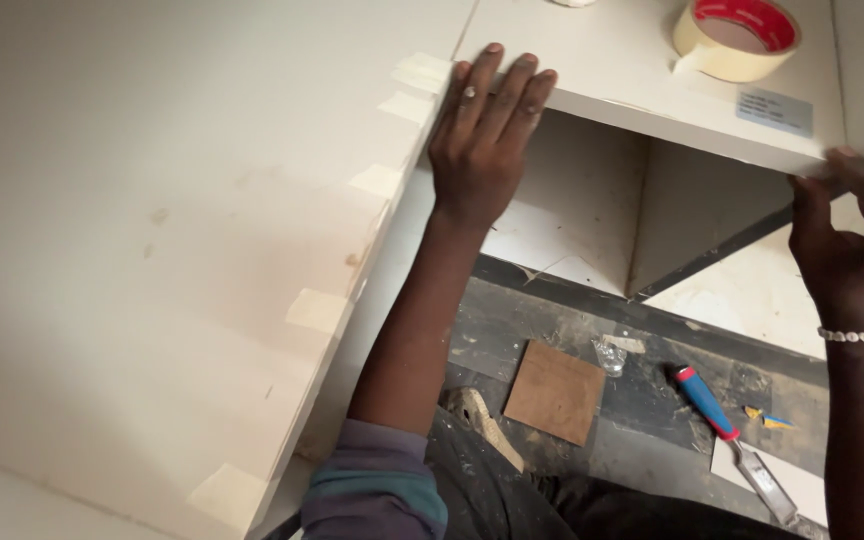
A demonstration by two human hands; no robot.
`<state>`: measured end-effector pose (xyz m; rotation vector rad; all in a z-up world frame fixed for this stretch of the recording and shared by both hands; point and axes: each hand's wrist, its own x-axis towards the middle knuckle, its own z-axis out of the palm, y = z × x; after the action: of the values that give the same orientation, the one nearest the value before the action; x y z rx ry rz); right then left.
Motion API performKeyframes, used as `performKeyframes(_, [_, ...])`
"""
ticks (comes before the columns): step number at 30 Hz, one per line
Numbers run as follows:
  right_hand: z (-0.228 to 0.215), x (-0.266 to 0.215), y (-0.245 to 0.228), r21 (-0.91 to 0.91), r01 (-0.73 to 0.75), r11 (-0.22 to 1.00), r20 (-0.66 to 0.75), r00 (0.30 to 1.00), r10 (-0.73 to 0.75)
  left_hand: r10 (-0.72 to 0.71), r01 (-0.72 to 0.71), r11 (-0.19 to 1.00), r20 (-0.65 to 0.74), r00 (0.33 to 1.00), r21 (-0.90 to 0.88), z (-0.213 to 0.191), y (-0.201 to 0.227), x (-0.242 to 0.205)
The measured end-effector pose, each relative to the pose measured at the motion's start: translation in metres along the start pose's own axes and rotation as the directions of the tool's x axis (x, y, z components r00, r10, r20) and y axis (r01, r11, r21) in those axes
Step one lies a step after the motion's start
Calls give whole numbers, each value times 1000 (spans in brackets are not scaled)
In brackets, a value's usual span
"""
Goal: Applying adhesive edge banding to the exposed edges of a white laminate furniture component, then trimming and securing it.
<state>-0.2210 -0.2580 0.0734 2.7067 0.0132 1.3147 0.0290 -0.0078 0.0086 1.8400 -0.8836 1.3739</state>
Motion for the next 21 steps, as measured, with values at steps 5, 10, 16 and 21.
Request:
performKeyframes(5, [0,-10,-1,58,-71,996,79,995,66,-61,60,998,80,995,6,-18,4,-1])
performKeyframes(10, [-49,-6,-68,-133,30,991,4,1000,-30,-80,103,989,196,977,-108,-42,43,11])
performKeyframes(16, [-74,-81,-153,735,-468,490,340,880,330,-268,601,-64,594,758,-796,-99,205,-3])
performKeyframes(21, [-107,-77,-207,825,-556,97,492,793,360,-269,581,-322,660,701,-748,-150,244,-7])
